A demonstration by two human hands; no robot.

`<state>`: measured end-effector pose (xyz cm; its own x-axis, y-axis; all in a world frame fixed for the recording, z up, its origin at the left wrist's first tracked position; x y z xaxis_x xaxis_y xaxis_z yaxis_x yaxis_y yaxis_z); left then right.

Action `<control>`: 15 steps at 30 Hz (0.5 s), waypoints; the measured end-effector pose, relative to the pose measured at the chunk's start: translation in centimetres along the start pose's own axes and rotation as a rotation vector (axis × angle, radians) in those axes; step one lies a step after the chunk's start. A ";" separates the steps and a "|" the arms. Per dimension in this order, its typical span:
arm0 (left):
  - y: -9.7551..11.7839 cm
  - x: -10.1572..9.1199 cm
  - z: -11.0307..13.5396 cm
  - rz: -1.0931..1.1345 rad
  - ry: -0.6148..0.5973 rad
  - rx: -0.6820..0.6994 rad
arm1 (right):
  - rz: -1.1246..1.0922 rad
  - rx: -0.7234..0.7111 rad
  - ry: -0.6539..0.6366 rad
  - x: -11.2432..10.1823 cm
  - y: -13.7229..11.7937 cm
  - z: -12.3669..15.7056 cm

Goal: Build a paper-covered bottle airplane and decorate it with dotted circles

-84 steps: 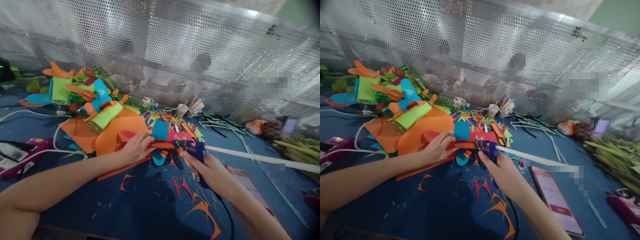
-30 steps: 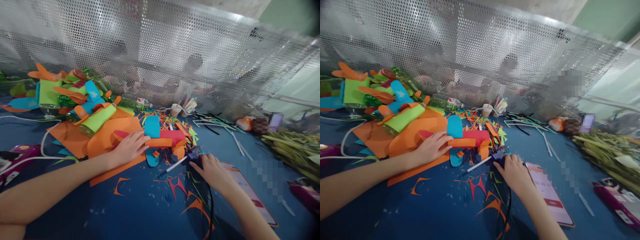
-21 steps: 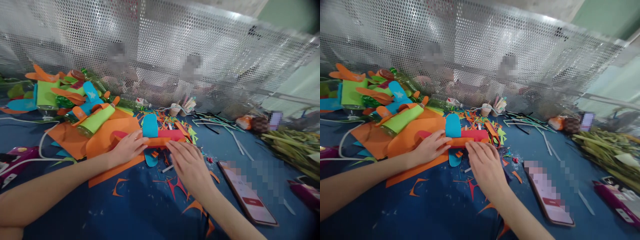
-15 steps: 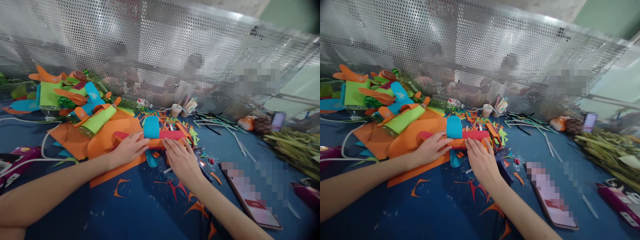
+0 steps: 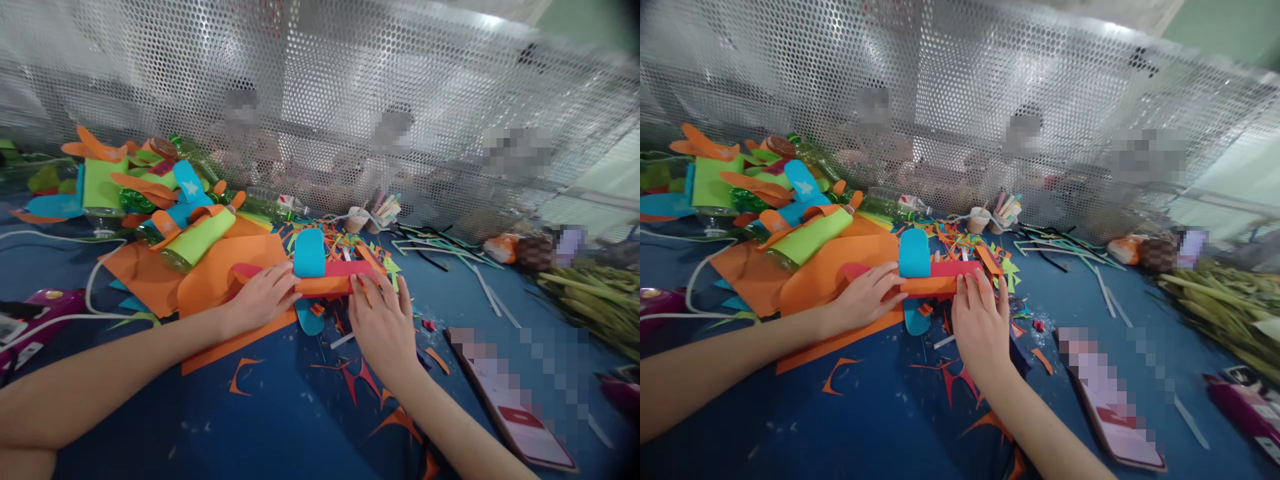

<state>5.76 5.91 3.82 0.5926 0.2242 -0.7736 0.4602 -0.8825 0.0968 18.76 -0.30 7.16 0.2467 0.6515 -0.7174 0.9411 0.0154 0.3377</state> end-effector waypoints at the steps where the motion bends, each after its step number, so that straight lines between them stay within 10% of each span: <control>1: 0.0 0.0 0.0 -0.002 0.004 0.004 | 0.000 0.006 0.002 -0.1 0.0 0.0; 15: -1.5 -0.2 -1.0 0.159 -0.077 -0.132 | -0.053 -0.079 -0.035 0.9 0.3 -0.3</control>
<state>5.59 7.62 4.43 0.6146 0.0496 -0.7873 0.4502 -0.8416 0.2984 19.16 0.49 6.77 0.2065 0.6215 -0.7557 0.9321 0.1100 0.3451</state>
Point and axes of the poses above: each hand's wrist, its own z-axis away from the middle knuckle, its own x-axis out of the palm, y = z × x, the point moved 10 cm from there along -z, towards the middle knuckle, and after that the axes turned 7 degrees about z, right-handed, at the moved point
